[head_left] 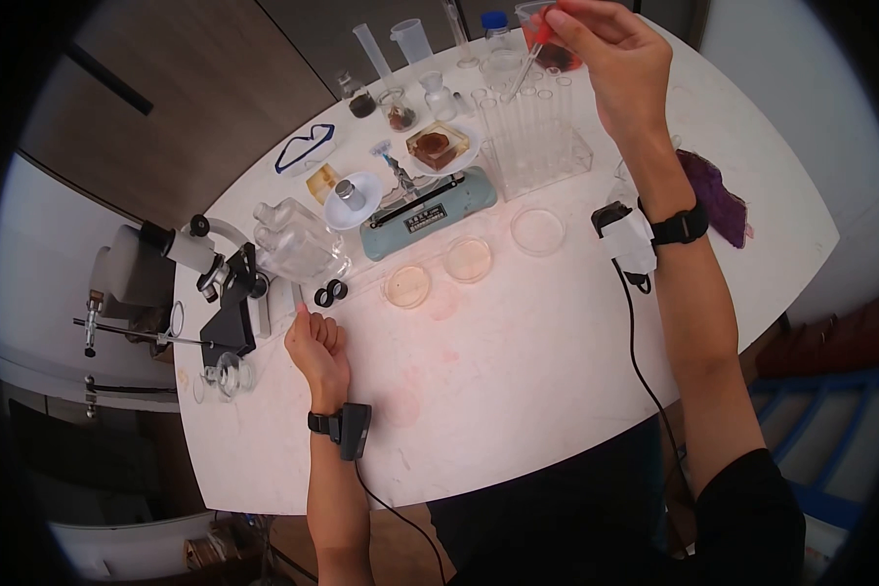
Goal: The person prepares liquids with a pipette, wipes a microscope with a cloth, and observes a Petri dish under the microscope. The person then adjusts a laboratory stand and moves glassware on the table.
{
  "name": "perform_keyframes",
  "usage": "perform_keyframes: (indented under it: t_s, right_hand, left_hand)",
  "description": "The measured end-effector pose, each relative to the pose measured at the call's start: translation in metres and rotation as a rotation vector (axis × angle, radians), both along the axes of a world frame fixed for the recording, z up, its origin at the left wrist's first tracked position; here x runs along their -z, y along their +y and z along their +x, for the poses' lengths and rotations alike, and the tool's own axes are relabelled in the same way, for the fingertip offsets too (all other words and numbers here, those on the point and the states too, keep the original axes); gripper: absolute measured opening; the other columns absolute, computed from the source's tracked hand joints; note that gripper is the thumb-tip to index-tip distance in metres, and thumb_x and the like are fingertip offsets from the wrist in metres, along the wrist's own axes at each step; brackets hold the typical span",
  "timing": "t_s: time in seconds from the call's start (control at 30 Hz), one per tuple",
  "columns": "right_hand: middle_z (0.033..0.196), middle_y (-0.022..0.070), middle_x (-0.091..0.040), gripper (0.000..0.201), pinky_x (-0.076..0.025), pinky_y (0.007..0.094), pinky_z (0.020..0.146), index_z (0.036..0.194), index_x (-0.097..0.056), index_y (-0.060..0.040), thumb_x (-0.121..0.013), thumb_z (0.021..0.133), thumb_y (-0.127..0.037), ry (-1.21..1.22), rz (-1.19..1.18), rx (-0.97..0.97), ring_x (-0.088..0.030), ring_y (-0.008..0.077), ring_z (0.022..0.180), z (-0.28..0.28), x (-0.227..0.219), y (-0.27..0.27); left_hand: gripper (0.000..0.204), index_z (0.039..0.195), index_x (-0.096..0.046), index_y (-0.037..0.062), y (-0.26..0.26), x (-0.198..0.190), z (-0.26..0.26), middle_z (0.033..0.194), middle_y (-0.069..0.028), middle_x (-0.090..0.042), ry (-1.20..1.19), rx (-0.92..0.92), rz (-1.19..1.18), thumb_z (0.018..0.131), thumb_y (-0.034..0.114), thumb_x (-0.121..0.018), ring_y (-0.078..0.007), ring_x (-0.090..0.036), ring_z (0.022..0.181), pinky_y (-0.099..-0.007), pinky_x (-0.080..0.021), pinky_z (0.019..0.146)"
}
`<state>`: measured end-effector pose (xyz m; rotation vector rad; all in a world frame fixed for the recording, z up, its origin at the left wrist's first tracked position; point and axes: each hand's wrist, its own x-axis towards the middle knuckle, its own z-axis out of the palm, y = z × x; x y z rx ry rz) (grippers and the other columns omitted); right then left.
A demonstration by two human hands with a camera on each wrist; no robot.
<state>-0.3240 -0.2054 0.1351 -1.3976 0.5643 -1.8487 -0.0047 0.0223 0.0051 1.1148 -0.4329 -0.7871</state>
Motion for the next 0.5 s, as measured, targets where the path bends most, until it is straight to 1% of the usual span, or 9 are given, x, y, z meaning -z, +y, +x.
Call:
perform_keyframes:
  t_s: [0.2,0.5]
  right_hand:
    - [0.083,0.0098,-0.07,0.011,-0.055,0.0222,0.066,0.095,-0.066,0.0037,-0.068,0.084,0.003,0.018,-0.037,0.005,-0.067,0.0133,0.073,0.0012,-0.0013,0.0023]
    - [0.083,0.0103,-0.07,0.011,-0.055,0.0232,0.067,0.095,-0.066,0.0051,-0.068,0.084,0.004,0.023,-0.062,-0.007,-0.067,0.0137,0.072,0.0032,0.0002,0.0011]
  left_hand:
    - [0.047,0.059,-0.023,0.0152,-0.0007,0.0011,-0.0004,0.053,0.0058,-0.018,-0.005,0.002,-0.004,0.1,0.018,-0.047,-0.0072,-0.014,0.046,-0.0278,-0.013,0.043]
    - [0.046,0.059,-0.024,0.0153,-0.0009,0.0008,-0.0006,0.054,0.0059,-0.018,-0.011,0.002,-0.006,0.1,0.017,-0.047,-0.007,-0.014,0.046,-0.0276,-0.013,0.043]
